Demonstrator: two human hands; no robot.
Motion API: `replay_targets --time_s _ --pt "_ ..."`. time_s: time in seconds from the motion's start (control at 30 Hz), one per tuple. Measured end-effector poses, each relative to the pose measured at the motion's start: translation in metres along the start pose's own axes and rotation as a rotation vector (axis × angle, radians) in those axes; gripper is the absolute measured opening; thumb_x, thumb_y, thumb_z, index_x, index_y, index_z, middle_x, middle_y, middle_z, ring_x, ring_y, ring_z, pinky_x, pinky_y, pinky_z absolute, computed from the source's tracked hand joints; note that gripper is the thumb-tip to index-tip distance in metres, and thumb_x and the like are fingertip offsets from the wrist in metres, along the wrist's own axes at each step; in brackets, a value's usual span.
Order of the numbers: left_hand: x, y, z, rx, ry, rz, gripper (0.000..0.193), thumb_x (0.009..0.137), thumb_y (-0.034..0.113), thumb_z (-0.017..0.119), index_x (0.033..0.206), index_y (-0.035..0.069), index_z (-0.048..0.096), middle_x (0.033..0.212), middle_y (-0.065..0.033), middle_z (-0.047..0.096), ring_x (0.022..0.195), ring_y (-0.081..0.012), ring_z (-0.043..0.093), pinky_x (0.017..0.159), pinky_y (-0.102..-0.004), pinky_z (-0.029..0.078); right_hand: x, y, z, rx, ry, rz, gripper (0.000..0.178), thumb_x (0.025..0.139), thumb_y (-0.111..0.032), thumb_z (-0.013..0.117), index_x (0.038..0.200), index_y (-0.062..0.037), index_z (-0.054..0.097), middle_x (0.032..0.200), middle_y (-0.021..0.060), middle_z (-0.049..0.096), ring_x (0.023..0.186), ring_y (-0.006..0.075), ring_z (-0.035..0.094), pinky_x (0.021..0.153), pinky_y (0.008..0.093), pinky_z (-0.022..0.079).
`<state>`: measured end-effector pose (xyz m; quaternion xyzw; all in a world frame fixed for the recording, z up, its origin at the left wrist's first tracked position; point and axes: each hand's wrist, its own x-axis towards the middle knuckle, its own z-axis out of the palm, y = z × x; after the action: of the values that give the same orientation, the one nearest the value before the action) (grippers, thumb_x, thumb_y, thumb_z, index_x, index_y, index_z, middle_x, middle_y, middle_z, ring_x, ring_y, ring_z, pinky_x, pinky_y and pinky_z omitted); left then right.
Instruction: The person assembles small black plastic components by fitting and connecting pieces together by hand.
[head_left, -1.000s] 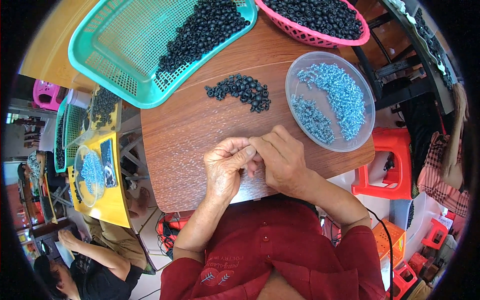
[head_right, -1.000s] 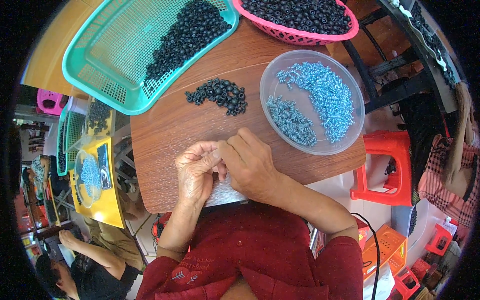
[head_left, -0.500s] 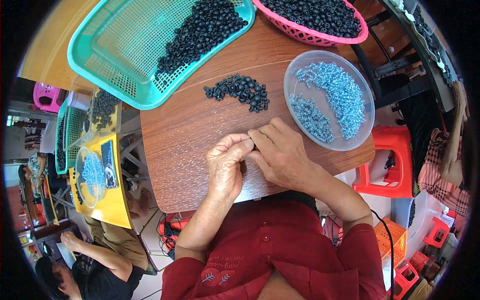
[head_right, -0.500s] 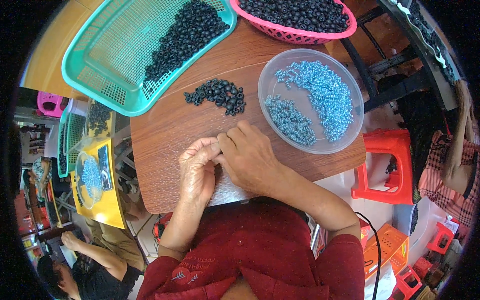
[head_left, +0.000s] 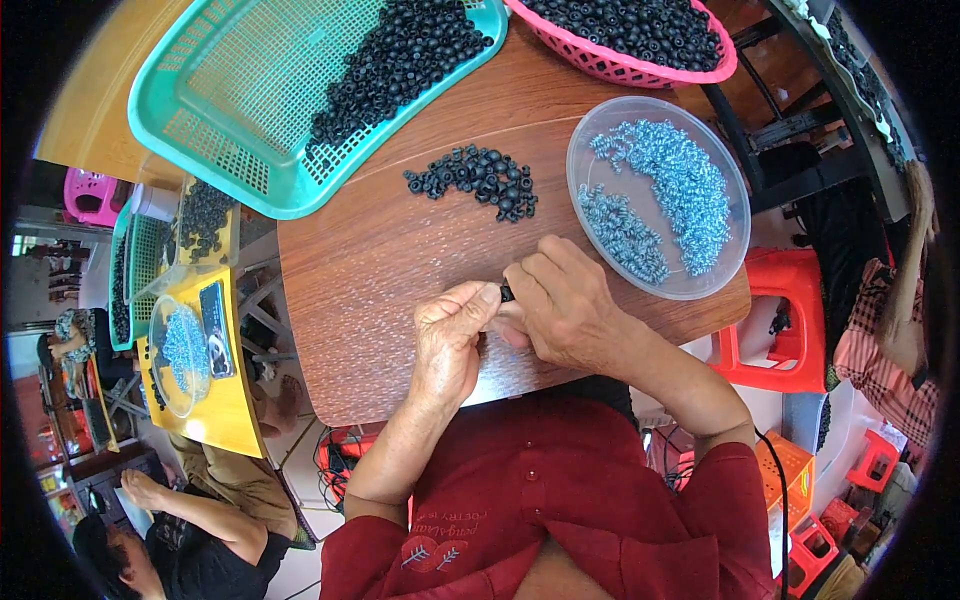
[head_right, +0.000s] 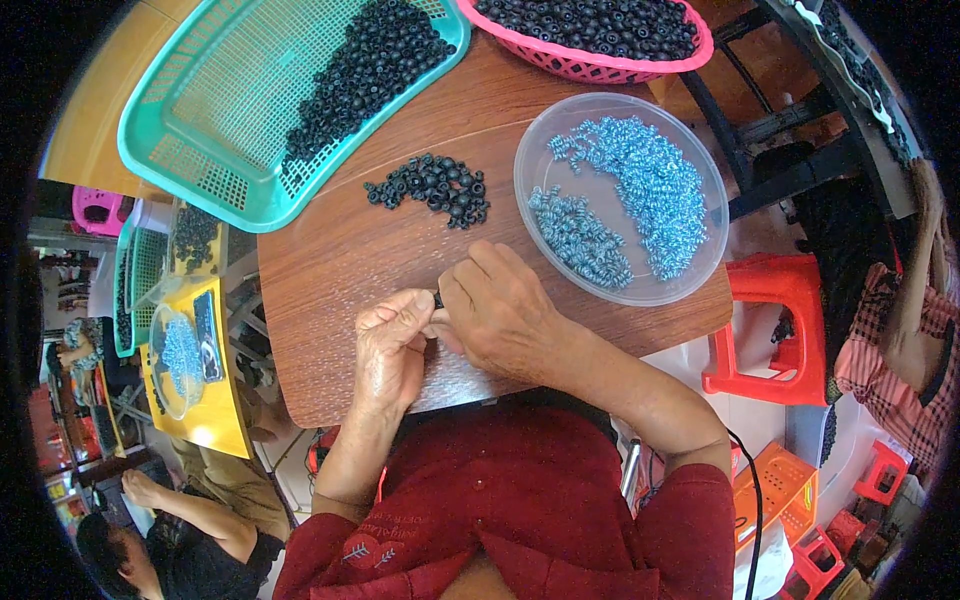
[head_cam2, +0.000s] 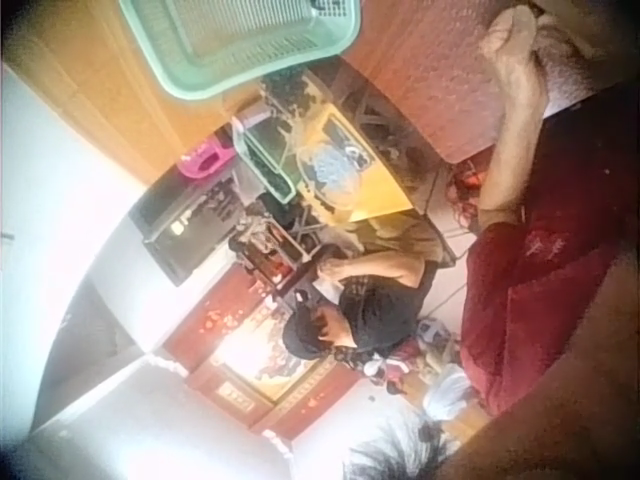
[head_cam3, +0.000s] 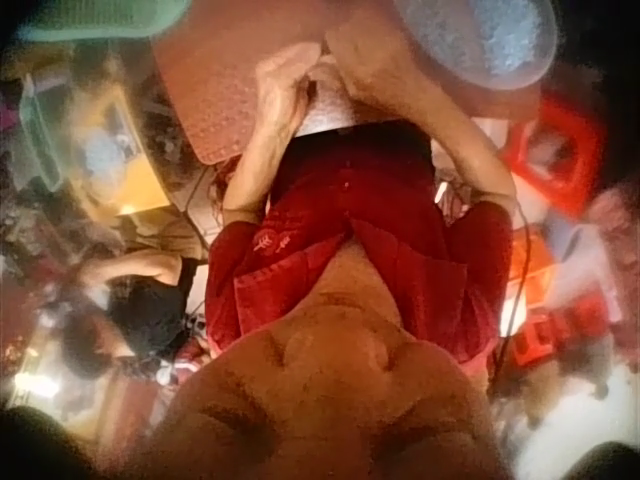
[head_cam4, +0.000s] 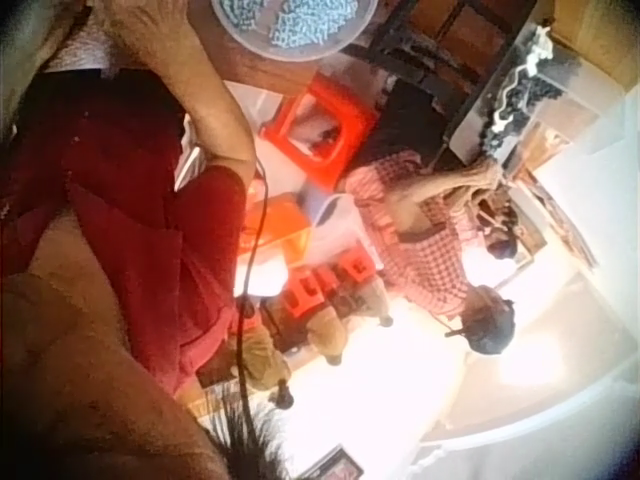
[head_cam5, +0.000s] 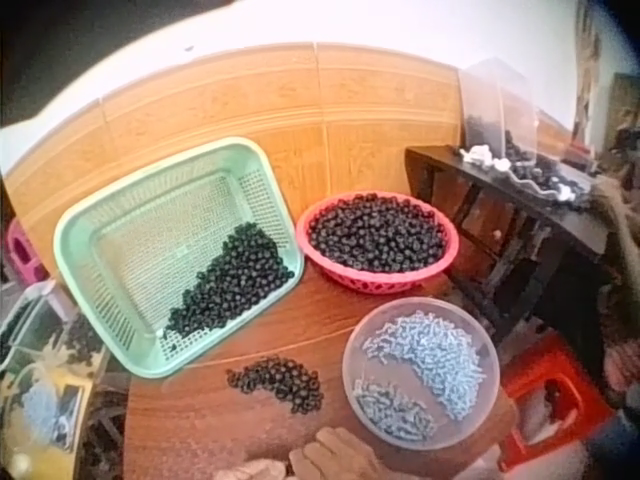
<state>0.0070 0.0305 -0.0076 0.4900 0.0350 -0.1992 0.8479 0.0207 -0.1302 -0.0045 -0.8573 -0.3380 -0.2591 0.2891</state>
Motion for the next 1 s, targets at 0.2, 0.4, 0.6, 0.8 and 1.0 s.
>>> replay_targets --time_s 0.2,0.4,0.6,0.8,1.0 --pt "-0.002 0.001 0.009 0.029 0.049 0.044 0.022 0.091 0.011 0.057 0.083 -0.009 0.062 0.075 -0.0147 0.064 0.057 -0.0197 0.059 0.053 -0.0278 0.048 -0.001 0.004 0.004 0.061 0.018 -0.089 0.026 0.057 -0.017 0.066 0.071 -0.0044 0.049 0.069 0.0083 0.041 0.067 0.0254 0.045 0.058 0.0369 0.04" --pt "-0.001 0.0 0.016 -0.039 0.105 0.028 0.023 0.091 0.013 0.056 0.083 -0.008 0.062 0.074 -0.0129 0.063 0.058 -0.0185 0.059 0.054 -0.0274 0.047 0.0 0.002 0.004 0.012 0.05 -0.119 0.021 0.06 -0.016 0.063 0.07 -0.0047 0.048 0.068 0.0079 0.04 0.065 0.0241 0.044 0.055 0.0358 0.039" --pt "0.002 0.003 0.009 0.094 -0.007 0.0 0.026 0.093 0.019 0.055 0.087 -0.006 0.063 0.076 -0.012 0.065 0.062 -0.0168 0.061 0.057 -0.0258 0.047 -0.002 0.013 -0.005 -0.012 -0.01 -0.129 0.018 0.066 -0.014 0.062 0.07 -0.0051 0.048 0.066 0.0077 0.039 0.062 0.0243 0.042 0.056 0.0359 0.038" --pt "0.043 0.026 -0.038 0.843 0.229 0.426 0.02 0.087 0.013 0.061 0.104 0.002 0.063 0.088 -0.0095 0.065 0.076 -0.0162 0.061 0.07 -0.0288 0.049 0.035 0.049 -0.058 -0.207 0.093 -0.054 0.019 0.071 -0.004 0.07 0.086 0.0015 0.06 0.076 0.0131 0.056 0.067 0.0302 0.053 0.059 0.039 0.043" --pt "0.087 0.05 -0.039 1.521 0.279 0.77 0.041 0.064 0.007 0.076 0.104 0.01 0.065 0.108 -0.0097 0.056 0.104 -0.0285 0.048 0.091 -0.0384 0.04 0.081 0.144 -0.096 -0.543 0.273 0.08 0.018 0.075 -0.017 0.069 0.082 -0.0008 0.065 0.075 0.0151 0.061 0.072 0.0316 0.058 0.063 0.0401 0.046"
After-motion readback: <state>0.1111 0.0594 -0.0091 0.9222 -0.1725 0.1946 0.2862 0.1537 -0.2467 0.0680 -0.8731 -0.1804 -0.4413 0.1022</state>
